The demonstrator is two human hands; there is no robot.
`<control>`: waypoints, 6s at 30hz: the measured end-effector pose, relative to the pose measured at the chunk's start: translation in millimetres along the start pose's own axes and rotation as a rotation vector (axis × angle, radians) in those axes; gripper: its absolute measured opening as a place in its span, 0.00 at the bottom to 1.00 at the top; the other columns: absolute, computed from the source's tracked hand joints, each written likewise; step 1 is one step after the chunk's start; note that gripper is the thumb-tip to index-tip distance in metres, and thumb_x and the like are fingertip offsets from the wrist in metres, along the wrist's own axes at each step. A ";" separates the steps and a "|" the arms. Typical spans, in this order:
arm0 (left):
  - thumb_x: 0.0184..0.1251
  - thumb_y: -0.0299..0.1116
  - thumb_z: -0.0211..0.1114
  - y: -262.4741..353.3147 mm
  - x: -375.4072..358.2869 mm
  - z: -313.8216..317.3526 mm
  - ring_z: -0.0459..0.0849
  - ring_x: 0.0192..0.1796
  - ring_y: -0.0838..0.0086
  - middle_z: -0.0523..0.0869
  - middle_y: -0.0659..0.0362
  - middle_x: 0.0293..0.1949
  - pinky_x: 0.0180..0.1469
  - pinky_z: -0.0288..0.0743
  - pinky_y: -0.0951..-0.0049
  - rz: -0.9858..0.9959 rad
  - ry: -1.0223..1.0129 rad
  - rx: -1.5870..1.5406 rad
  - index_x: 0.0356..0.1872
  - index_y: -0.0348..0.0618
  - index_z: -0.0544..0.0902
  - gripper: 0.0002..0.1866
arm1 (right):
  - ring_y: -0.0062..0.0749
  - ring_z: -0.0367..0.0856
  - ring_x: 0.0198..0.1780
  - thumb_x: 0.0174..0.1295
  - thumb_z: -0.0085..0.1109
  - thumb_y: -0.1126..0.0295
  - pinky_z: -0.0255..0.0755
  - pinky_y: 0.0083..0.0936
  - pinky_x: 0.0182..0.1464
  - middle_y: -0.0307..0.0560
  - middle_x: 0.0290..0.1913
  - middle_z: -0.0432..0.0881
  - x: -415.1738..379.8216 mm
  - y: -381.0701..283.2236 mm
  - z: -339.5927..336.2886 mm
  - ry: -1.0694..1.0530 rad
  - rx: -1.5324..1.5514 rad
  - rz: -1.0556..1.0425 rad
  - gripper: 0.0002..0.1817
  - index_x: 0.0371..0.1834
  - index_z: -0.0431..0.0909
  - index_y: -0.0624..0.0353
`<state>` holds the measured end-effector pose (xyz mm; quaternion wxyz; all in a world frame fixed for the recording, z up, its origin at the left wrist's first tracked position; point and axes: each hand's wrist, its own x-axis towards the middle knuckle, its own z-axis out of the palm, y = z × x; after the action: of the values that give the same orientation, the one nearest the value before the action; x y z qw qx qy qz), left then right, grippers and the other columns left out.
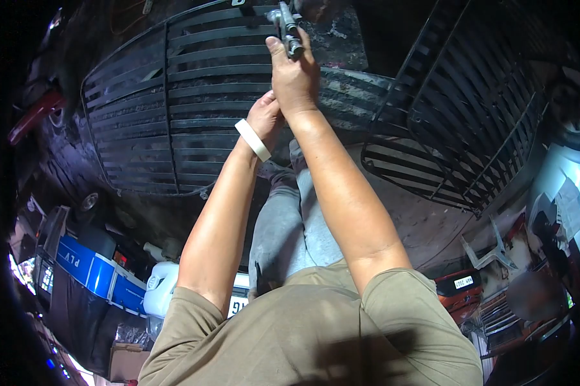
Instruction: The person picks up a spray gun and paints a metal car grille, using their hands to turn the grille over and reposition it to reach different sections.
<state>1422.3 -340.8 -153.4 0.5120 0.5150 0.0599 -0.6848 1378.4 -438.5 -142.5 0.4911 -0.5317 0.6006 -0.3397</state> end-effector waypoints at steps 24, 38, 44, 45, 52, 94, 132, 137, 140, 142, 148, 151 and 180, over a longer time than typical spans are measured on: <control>0.78 0.33 0.63 8.2 -33.9 -32.7 0.80 0.40 0.82 0.84 0.63 0.42 0.40 0.74 0.81 0.033 -0.040 -0.011 0.65 0.35 0.77 0.20 | 0.28 0.84 0.22 0.70 0.69 0.58 0.78 0.25 0.23 0.47 0.27 0.84 -4.3 -45.1 14.5 -0.191 0.082 0.141 0.22 0.58 0.78 0.62; 0.78 0.31 0.61 -101.6 -264.0 -230.7 0.85 0.43 0.77 0.86 0.58 0.45 0.46 0.82 0.77 -0.475 0.191 0.168 0.66 0.37 0.77 0.19 | 0.17 0.76 0.20 0.70 0.70 0.54 0.70 0.18 0.19 0.38 0.33 0.84 12.9 -82.8 42.3 -0.093 -0.234 0.082 0.18 0.44 0.80 0.57; 0.79 0.30 0.60 -83.2 -261.0 -255.9 0.85 0.43 0.78 0.85 0.58 0.44 0.45 0.83 0.77 -0.376 0.250 0.144 0.65 0.36 0.76 0.18 | 0.16 0.76 0.20 0.70 0.70 0.54 0.69 0.17 0.19 0.36 0.31 0.83 -11.5 -97.9 71.1 -0.154 -0.184 0.127 0.17 0.43 0.81 0.57; 0.79 0.30 0.60 -81.7 -260.2 -257.4 0.85 0.43 0.78 0.85 0.58 0.44 0.46 0.83 0.77 -0.372 0.253 0.160 0.65 0.36 0.76 0.18 | 0.16 0.76 0.20 0.70 0.70 0.54 0.69 0.17 0.20 0.36 0.30 0.83 -13.9 -97.9 73.2 -0.164 -0.178 0.134 0.16 0.43 0.81 0.56; 0.80 0.29 0.59 -72.9 -264.0 -271.9 0.85 0.43 0.78 0.85 0.58 0.45 0.45 0.84 0.78 -0.376 0.308 0.072 0.65 0.35 0.77 0.17 | 0.17 0.76 0.20 0.69 0.70 0.58 0.71 0.18 0.20 0.37 0.30 0.83 -16.3 -97.4 69.2 -0.042 -0.225 0.163 0.14 0.43 0.81 0.56; 0.81 0.32 0.58 -91.3 -263.9 -286.1 0.86 0.45 0.75 0.84 0.58 0.46 0.46 0.86 0.74 -0.350 0.337 -0.065 0.65 0.40 0.76 0.17 | 0.23 0.67 0.15 0.74 0.60 0.56 0.62 0.28 0.16 0.40 0.21 0.76 70.3 -172.8 133.6 -0.409 -0.408 0.233 0.14 0.40 0.81 0.54; 0.80 0.33 0.58 -70.2 -260.6 -295.3 0.86 0.45 0.74 0.84 0.58 0.44 0.45 0.87 0.73 -0.383 0.323 -0.014 0.65 0.38 0.76 0.18 | 0.17 0.77 0.21 0.71 0.69 0.54 0.74 0.18 0.22 0.39 0.33 0.87 0.1 -103.6 101.4 -0.166 -0.174 0.169 0.17 0.46 0.83 0.57; 0.80 0.32 0.58 -67.9 -257.6 -292.6 0.86 0.44 0.74 0.84 0.59 0.44 0.45 0.86 0.74 -0.389 0.322 0.005 0.65 0.38 0.76 0.18 | 0.16 0.77 0.21 0.72 0.67 0.54 0.74 0.15 0.23 0.38 0.34 0.88 -23.2 -115.8 112.4 -0.241 -0.142 0.188 0.16 0.45 0.85 0.56; 0.81 0.32 0.58 -68.3 -254.5 -289.3 0.86 0.44 0.75 0.84 0.59 0.44 0.45 0.86 0.74 -0.401 0.320 0.023 0.65 0.38 0.76 0.18 | 0.16 0.77 0.20 0.72 0.68 0.55 0.73 0.16 0.22 0.37 0.31 0.85 -18.6 -107.9 102.8 -0.171 -0.132 0.191 0.15 0.44 0.84 0.56; 0.80 0.33 0.57 -68.3 -254.0 -287.0 0.86 0.44 0.75 0.83 0.60 0.43 0.46 0.86 0.73 -0.403 0.313 0.044 0.65 0.39 0.76 0.18 | 0.16 0.76 0.20 0.71 0.68 0.56 0.73 0.16 0.21 0.36 0.30 0.84 -12.6 -101.7 89.2 -0.099 -0.167 0.192 0.14 0.43 0.84 0.55; 0.80 0.33 0.58 -74.0 -251.5 -280.9 0.86 0.43 0.75 0.84 0.60 0.42 0.44 0.86 0.74 -0.432 0.310 0.107 0.64 0.41 0.77 0.17 | 0.19 0.79 0.19 0.70 0.68 0.56 0.73 0.19 0.19 0.40 0.32 0.86 -0.6 -86.5 15.4 0.058 -0.172 0.161 0.16 0.48 0.83 0.57; 0.80 0.33 0.57 -81.8 -251.8 -270.9 0.87 0.43 0.75 0.84 0.60 0.42 0.44 0.86 0.73 -0.429 0.329 0.139 0.64 0.41 0.77 0.16 | 0.21 0.80 0.19 0.70 0.68 0.55 0.73 0.20 0.19 0.40 0.32 0.87 3.1 -76.4 -27.4 0.019 -0.104 0.198 0.17 0.49 0.82 0.58; 0.72 0.29 0.69 -196.9 -283.5 -119.0 0.80 0.31 0.79 0.83 0.63 0.30 0.36 0.75 0.76 -0.387 0.281 0.524 0.42 0.38 0.82 0.06 | 0.26 0.77 0.21 0.69 0.67 0.54 0.71 0.29 0.27 0.39 0.24 0.80 -26.5 7.1 -104.6 -0.300 -0.060 0.176 0.17 0.41 0.79 0.58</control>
<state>1333.0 5.2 -78.7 0.2101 0.6972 0.0485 -0.6837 1275.4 -423.3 -113.1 0.5871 -0.5362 0.5746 -0.1940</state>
